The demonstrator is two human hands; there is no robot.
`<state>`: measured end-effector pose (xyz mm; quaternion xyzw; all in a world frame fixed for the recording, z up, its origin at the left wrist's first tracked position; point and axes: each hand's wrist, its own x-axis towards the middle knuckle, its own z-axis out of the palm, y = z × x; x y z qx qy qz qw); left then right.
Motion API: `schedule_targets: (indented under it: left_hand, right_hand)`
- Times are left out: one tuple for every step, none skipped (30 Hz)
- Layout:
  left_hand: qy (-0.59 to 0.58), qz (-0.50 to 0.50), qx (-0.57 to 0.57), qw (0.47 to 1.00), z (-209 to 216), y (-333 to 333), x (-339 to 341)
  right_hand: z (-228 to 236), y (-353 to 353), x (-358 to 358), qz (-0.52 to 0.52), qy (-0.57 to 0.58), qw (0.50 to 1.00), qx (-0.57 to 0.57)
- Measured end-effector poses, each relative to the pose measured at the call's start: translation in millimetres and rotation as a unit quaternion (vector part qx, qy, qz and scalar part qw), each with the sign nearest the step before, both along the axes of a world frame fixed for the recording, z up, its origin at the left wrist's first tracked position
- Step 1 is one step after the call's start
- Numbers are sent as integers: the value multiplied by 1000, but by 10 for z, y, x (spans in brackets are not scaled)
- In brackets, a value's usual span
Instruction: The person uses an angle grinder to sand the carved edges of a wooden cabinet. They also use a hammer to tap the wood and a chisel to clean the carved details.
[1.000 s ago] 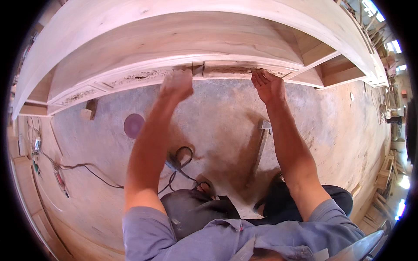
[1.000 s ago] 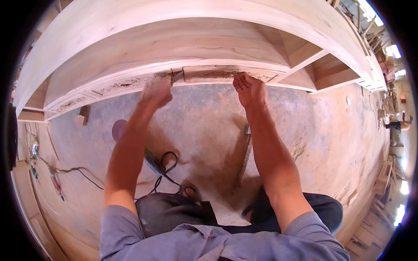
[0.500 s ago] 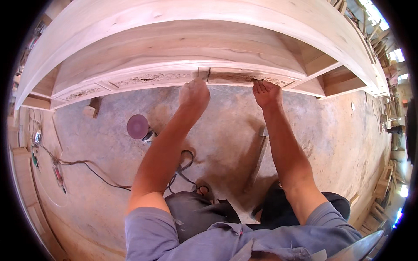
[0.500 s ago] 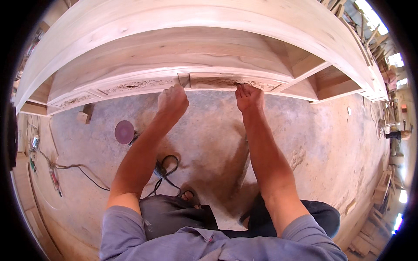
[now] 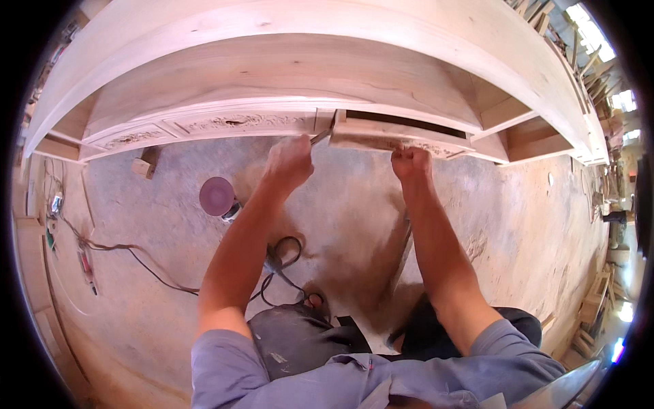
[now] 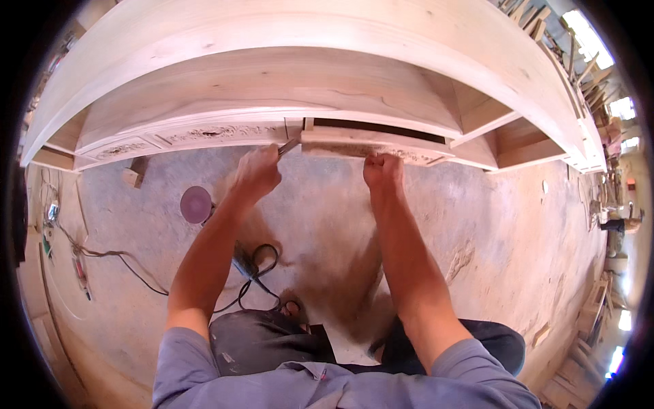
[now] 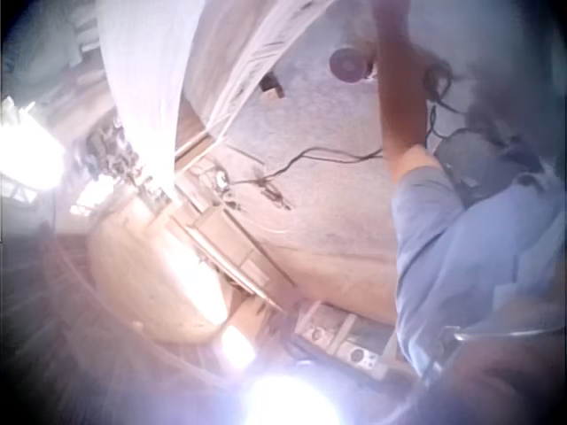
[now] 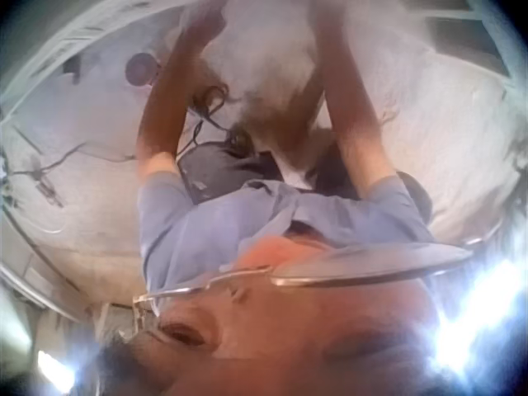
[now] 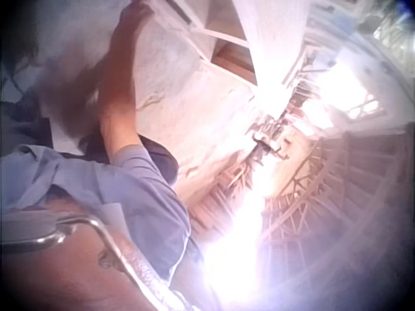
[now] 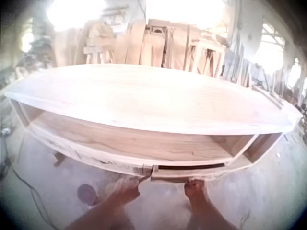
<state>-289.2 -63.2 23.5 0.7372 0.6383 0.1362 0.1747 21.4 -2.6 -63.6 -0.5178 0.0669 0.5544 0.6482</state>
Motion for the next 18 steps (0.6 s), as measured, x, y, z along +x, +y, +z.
schedule_targets:
  left_hand:
    - [-30, 30, -29, 999, -67, -129, 57]
    - [-54, 67, -57, 995, -157, -294, 32]
    - [-80, 103, -89, 987, -267, -410, 18]
    - [-185, 177, -158, 954, -412, -550, -103]
    - [-294, 241, -221, 898, -578, -677, -119]
    - [-397, 299, -276, 823, -730, -774, -103]
    - [-331, 267, -246, 871, -906, -851, -86]
    - [-264, 231, -211, 912, -972, -844, -68]
    - [-195, 194, -175, 945, -1029, -884, -84]
    - [-176, 239, -146, 944, -1077, -994, -121]
    - [-165, 277, -115, 939, -883, -1046, -25]
    - [-150, 320, -80, 932, -741, -1124, 10]
    - [-73, 295, 54, 951, -901, -1325, -53]
    - [-26, 341, 116, 932, -863, -1517, -55]
    - [24, 385, 175, 906, -854, -1662, -59]
    - [63, 427, 186, 883, -885, -1732, -90]
    - [105, 466, 194, 857, -957, -1812, -137]
    - [145, 502, 203, 828, -1037, -1852, -188]
  right_hand:
    - [-171, -224, 162, 69, -108, 992, 9]
    - [-174, -381, 160, 87, -108, 990, 22]
    - [-155, -530, 164, 104, -110, 988, 38]
    - [169, -683, -101, 75, -2, 996, 52]
    - [419, -812, -192, 35, 95, 993, 67]
    - [448, -839, -155, 33, 94, 993, 61]
    - [464, -814, -112, 32, 93, 994, 56]
    - [517, -770, -105, 32, 93, 994, 54]
    - [566, -777, -109, 44, 77, 995, 35]
    - [594, -845, -148, 63, 55, 996, 15]
    - [643, -921, -101, 78, 23, 997, -1]
    - [690, -983, -87, 97, -3, 995, -13]
    - [542, -1105, 46, 132, -9, 991, -7]
    - [234, -1240, 294, 165, -16, 986, 5]
    - [65, -1394, 380, 191, -35, 981, 1]
    - [-94, -1541, 456, 218, -54, 974, -2]
    - [-175, -1726, 413, 240, -83, 967, -22]
    - [-232, -1891, 349, 295, -115, 948, -31]
